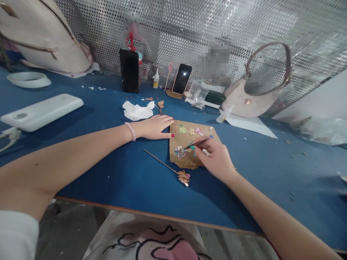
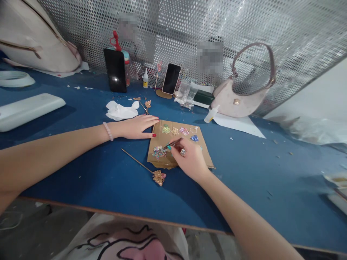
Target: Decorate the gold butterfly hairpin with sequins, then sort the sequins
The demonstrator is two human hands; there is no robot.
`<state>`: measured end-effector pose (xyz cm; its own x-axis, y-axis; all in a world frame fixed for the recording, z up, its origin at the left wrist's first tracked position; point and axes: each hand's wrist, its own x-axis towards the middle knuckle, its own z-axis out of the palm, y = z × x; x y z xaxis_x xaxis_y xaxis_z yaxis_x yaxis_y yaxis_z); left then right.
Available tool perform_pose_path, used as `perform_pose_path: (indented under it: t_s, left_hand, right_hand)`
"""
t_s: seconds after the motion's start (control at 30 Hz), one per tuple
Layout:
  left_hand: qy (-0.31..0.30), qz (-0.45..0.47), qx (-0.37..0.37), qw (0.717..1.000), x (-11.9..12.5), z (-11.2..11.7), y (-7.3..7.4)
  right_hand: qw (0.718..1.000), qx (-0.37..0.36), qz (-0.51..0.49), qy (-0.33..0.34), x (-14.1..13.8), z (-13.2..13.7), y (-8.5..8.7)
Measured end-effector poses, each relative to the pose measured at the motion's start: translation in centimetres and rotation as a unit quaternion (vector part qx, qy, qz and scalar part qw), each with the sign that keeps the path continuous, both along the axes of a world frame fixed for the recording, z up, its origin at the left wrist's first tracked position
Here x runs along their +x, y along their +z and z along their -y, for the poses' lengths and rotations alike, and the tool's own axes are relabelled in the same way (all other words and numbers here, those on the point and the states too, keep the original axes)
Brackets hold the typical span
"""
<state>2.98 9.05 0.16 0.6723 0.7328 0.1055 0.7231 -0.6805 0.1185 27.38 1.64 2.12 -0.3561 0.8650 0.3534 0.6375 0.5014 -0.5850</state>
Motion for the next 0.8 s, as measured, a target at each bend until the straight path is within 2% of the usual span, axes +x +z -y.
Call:
perform_pose_path:
  t_s: [0.8]
  left_hand:
    - [-0.001,0.001,0.008,1.000,-0.01,-0.13,-0.23]
  right_hand:
    - [1.000,-0.024,-0.011,-0.001,-0.26,0.25,0.39]
